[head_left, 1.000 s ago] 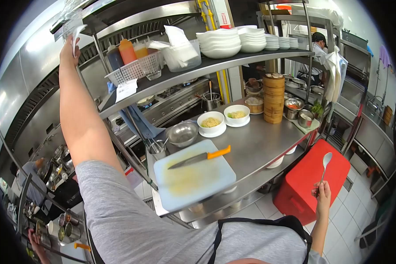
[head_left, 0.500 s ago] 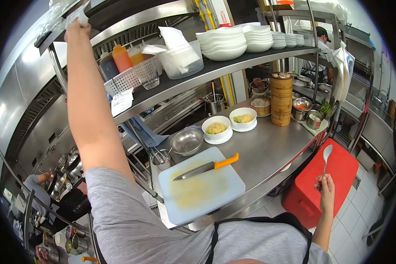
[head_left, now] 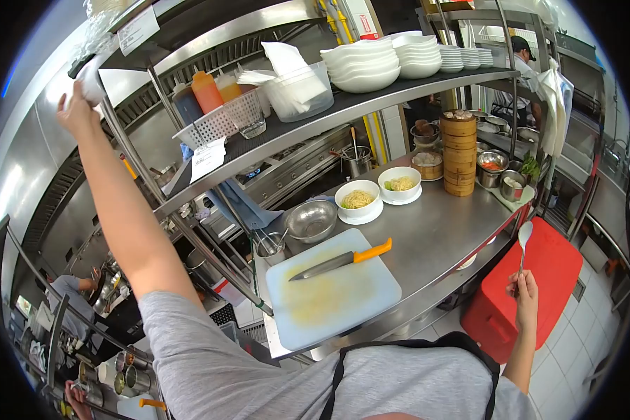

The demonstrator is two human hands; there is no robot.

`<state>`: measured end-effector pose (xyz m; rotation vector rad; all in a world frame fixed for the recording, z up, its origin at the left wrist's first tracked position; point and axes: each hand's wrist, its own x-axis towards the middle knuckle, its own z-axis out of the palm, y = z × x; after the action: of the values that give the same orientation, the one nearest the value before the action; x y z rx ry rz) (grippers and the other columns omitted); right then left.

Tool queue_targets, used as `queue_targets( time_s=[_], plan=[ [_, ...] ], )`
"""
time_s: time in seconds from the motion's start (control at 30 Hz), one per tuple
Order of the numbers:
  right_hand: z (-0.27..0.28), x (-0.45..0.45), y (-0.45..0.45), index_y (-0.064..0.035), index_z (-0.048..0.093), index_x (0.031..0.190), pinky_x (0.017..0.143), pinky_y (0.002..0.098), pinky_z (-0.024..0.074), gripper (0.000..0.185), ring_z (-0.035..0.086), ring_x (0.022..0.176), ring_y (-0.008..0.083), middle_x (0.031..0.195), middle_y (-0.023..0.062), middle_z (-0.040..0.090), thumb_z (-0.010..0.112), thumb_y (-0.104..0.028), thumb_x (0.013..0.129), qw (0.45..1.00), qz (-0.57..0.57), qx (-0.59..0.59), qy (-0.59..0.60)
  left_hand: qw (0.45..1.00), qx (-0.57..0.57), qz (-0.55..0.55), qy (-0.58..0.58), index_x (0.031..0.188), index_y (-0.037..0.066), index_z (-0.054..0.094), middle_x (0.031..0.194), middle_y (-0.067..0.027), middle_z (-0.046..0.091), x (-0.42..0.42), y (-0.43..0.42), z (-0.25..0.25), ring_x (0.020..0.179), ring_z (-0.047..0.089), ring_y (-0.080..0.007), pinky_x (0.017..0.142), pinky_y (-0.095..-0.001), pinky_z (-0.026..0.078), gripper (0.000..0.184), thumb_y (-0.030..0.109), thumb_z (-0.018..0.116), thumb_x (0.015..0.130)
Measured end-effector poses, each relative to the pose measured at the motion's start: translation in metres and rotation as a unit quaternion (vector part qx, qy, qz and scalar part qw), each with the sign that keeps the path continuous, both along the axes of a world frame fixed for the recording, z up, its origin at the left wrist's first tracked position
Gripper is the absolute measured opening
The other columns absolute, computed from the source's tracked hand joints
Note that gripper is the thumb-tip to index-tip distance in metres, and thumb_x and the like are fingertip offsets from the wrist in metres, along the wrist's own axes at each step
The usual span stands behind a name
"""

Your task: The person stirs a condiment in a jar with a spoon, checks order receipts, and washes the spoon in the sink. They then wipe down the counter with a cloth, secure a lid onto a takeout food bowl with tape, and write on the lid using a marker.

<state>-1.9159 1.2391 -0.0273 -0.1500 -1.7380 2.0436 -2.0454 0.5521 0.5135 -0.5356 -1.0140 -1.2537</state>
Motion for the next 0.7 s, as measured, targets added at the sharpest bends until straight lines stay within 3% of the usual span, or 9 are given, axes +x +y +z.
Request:
queue_targets(
  time_s=[0.1, 0.17, 0.2, 0.43, 0.5, 0.57, 0.63, 0.67, 0.7],
  plan=[
    [0.002, -0.003, -0.004, -0.0090, 0.049, 0.083, 0.060, 0.0205, 0.0380, 0.020, 0.048, 0.064, 0.0045, 0.075, -0.0017, 0.052, 0.043, -0.025, 0.094, 1.000, 0.009, 0.019, 0.001, 0.991, -0.002, 0.112, 0.066, 0.110, 0.002, 0.044, 0.090, -0.0121, 0.062, 0.003, -0.017, 0.013, 0.077, 0.061, -0.0197, 0.061, -0.0326, 0.051, 0.049, 0.011, 0.073, 0.071],
    [0.003, -0.002, -0.011, -0.0090, 0.049, 0.083, 0.060, 0.0206, 0.0383, 0.020, 0.048, 0.063, 0.0045, 0.074, -0.0019, 0.052, 0.043, -0.024, 0.093, 1.000, 0.003, 0.008, 0.013, 0.967, -0.015, 0.243, -0.072, 0.099, 0.003, 0.053, 0.085, -0.0109, 0.063, -0.017, -0.024, 0.019, 0.074, 0.060, -0.0172, 0.059, -0.0283, 0.048, 0.035, 0.011, 0.072, 0.071],
    [0.002, 0.000, -0.012, -0.0090, 0.049, 0.083, 0.060, 0.0206, 0.0383, 0.020, 0.048, 0.063, 0.0045, 0.074, -0.0019, 0.052, 0.043, -0.024, 0.093, 1.000, 0.000, 0.009, 0.014, 0.963, 0.003, 0.268, -0.015, 0.086, 0.006, 0.060, 0.080, -0.0087, 0.064, -0.027, -0.027, 0.023, 0.069, 0.059, -0.0156, 0.061, -0.0271, 0.047, 0.023, 0.016, 0.073, 0.069],
    [-0.007, 0.017, 0.002, -0.0093, 0.049, 0.082, 0.060, 0.0206, 0.0382, 0.019, 0.048, 0.064, 0.0052, 0.077, -0.0004, 0.053, 0.042, -0.024, 0.093, 0.999, -0.039, 0.006, -0.001, 0.872, 0.036, 0.487, -0.031, 0.080, 0.011, 0.065, 0.077, -0.0057, 0.066, -0.032, -0.028, 0.053, 0.070, 0.062, -0.0158, 0.066, -0.0273, 0.048, 0.021, 0.025, 0.073, 0.066],
    [-0.006, 0.023, 0.005, -0.0090, 0.049, 0.082, 0.059, 0.0203, 0.0381, 0.020, 0.048, 0.063, 0.0053, 0.077, -0.0003, 0.052, 0.042, -0.024, 0.093, 0.998, -0.062, 0.001, -0.011, 0.865, 0.029, 0.499, -0.046, 0.081, 0.012, 0.066, 0.082, -0.0056, 0.066, -0.041, -0.037, 0.071, 0.075, 0.063, -0.0179, 0.069, -0.0293, 0.048, 0.022, 0.029, 0.071, 0.068],
    [-0.004, 0.025, 0.005, -0.0091, 0.049, 0.082, 0.058, 0.0204, 0.0380, 0.020, 0.048, 0.063, 0.0054, 0.076, -0.0005, 0.052, 0.042, -0.024, 0.094, 0.998, -0.063, 0.005, -0.013, 0.761, 0.015, 0.641, -0.098, 0.082, 0.014, 0.066, 0.087, -0.0055, 0.066, -0.035, -0.024, 0.081, 0.081, 0.063, -0.0216, 0.073, -0.0329, 0.047, 0.025, 0.035, 0.068, 0.070],
    [-0.001, 0.029, 0.003, -0.0087, 0.049, 0.081, 0.058, 0.0205, 0.0379, 0.020, 0.047, 0.063, 0.0058, 0.075, -0.0007, 0.051, 0.042, -0.023, 0.093, 0.996, -0.080, 0.014, -0.025, 0.783, 0.032, 0.617, -0.069, 0.090, 0.013, 0.066, 0.090, -0.0055, 0.066, -0.045, -0.035, 0.083, 0.087, 0.062, -0.0244, 0.078, -0.0345, 0.046, 0.035, 0.042, 0.062, 0.072],
    [0.000, 0.029, 0.004, -0.0087, 0.049, 0.081, 0.058, 0.0205, 0.0379, 0.020, 0.047, 0.063, 0.0058, 0.075, -0.0007, 0.051, 0.042, -0.023, 0.093, 0.995, -0.090, 0.013, -0.034, 0.735, 0.019, 0.677, -0.035, 0.086, 0.016, 0.067, 0.089, -0.0059, 0.065, -0.050, -0.046, 0.085, 0.084, 0.062, -0.0247, 0.075, -0.0360, 0.047, 0.027, 0.039, 0.064, 0.072],
    [-0.001, 0.028, 0.006, -0.0083, 0.048, 0.081, 0.058, 0.0206, 0.0379, 0.020, 0.047, 0.062, 0.0060, 0.074, -0.0009, 0.050, 0.042, -0.022, 0.093, 0.996, -0.075, 0.025, -0.034, 0.736, -0.004, 0.676, -0.031, 0.087, 0.016, 0.068, 0.090, -0.0064, 0.065, -0.050, -0.051, 0.081, 0.084, 0.062, -0.0250, 0.073, -0.0369, 0.047, 0.028, 0.040, 0.062, 0.073]
  ],
)
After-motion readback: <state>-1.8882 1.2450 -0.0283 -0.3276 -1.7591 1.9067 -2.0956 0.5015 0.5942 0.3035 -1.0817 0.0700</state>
